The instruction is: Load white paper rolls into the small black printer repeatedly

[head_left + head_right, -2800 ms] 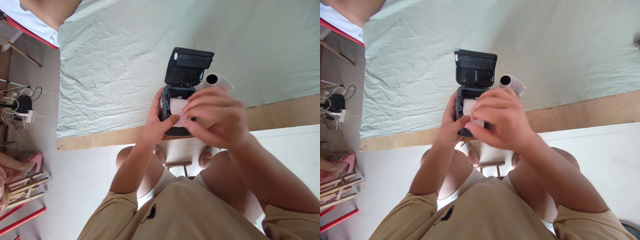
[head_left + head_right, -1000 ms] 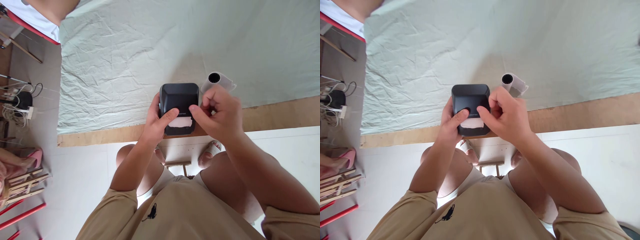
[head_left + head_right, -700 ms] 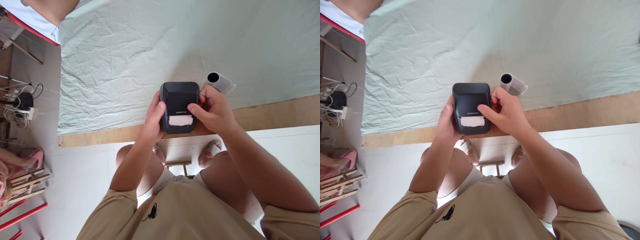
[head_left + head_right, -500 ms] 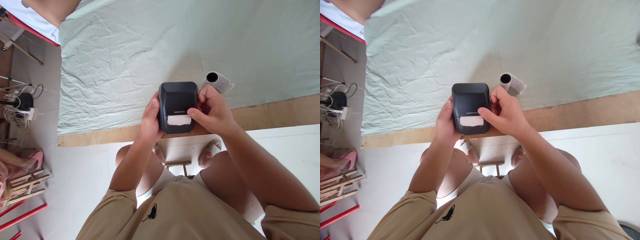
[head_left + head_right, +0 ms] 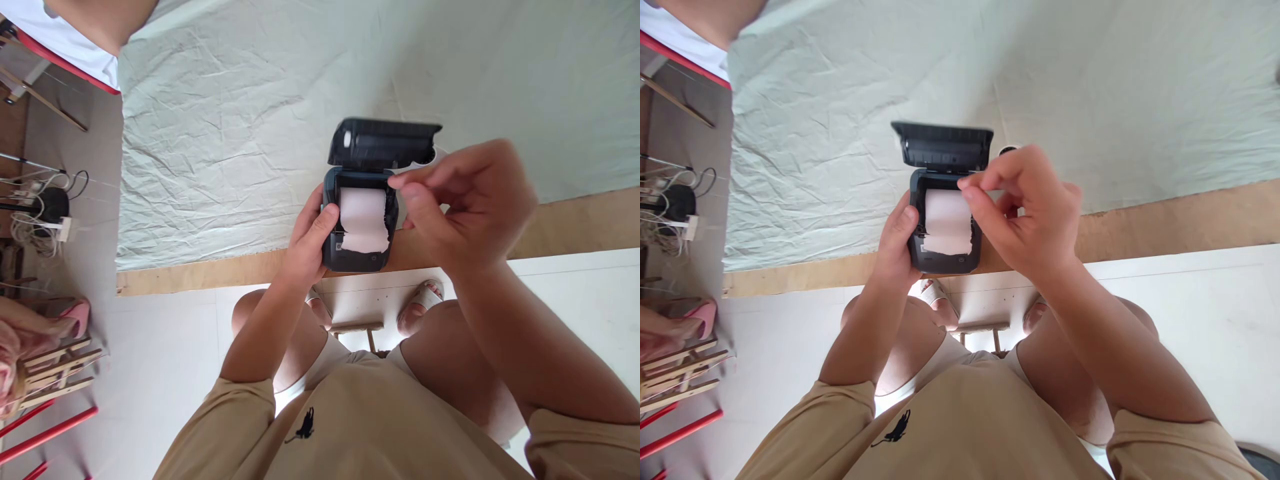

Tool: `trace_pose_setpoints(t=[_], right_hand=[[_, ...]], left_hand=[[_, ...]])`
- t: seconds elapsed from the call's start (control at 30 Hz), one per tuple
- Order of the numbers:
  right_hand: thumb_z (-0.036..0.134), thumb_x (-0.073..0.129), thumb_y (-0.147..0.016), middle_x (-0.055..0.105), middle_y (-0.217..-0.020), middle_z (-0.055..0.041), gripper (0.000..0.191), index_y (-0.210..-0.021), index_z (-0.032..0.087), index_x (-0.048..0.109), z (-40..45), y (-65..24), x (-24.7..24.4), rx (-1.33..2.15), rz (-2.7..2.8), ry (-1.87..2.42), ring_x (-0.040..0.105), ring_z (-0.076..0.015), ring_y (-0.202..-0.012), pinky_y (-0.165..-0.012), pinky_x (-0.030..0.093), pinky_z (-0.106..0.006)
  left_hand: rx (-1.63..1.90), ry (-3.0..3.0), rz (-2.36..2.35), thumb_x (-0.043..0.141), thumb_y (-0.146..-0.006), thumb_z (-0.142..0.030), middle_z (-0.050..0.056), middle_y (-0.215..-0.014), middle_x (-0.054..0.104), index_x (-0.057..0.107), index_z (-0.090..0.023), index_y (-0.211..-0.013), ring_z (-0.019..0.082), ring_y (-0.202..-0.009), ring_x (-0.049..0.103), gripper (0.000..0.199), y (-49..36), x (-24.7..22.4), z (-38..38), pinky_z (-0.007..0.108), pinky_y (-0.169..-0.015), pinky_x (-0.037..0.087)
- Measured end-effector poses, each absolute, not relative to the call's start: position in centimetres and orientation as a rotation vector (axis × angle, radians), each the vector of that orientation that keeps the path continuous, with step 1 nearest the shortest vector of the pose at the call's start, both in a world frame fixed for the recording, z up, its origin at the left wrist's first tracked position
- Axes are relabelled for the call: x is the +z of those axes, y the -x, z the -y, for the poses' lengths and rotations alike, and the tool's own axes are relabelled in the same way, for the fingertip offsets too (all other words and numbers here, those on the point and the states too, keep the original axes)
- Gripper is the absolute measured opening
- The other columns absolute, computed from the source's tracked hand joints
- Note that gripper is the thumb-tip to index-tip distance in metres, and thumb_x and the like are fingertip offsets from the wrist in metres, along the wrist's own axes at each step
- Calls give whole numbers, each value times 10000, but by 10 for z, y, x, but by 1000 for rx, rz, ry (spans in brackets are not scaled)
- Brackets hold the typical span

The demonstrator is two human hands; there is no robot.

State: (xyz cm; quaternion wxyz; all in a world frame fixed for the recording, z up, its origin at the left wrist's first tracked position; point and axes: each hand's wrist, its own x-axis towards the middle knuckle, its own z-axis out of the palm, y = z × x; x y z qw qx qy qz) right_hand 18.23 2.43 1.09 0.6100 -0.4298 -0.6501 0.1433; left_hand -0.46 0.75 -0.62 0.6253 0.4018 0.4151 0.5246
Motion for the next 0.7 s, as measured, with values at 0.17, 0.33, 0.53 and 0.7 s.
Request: trace_pose_setpoints(t=[0.17, 0.33, 0.53, 0.7], right_hand=[[241, 615, -1024, 734, -722, 3, 198, -848, 253, 703, -24, -190, 31, 187, 2061, 1335, 566, -149, -589, -565, 284, -342], [291, 698, -941, 543, -599, 24, 99, -851, 249, 697, -22, -197, 50, 385, 2355, 1459, 330, -115, -505, -582, 196, -326], [248, 733, -856, 757, -781, 2, 340, -1180, 283, 831, -22, -206, 64, 752, 2076, 1364, 577, -149, -573, -584, 451, -341], [612, 562, -1054, 782, -1217, -71, 385, -1304, 440, 800, -38, -247, 57, 750, 1523, 1364, 798, -340, -1139, -649, 611, -429]], left_hand=[[1139, -999, -951, 748, -1018, -701, 82, -1354, 840, 801, -268, -1289, 378, -1517, 696, 514, 6, -4, -5, 470, -1177, 648], [1091, -1045, -961, 734, -1030, -696, 84, -1384, 831, 766, -246, -1336, 355, -1426, 749, 546, 8, -3, -4, 442, -1132, 640], [1108, -903, -989, 793, -975, -719, 75, -1346, 857, 759, -250, -1293, 358, -1508, 704, 568, 6, 0, -4, 427, -1095, 678], [1131, -802, -1038, 836, -936, -730, 56, -1404, 845, 769, -260, -1244, 359, -1540, 686, 566, 4, 4, -3, 440, -1144, 676]])
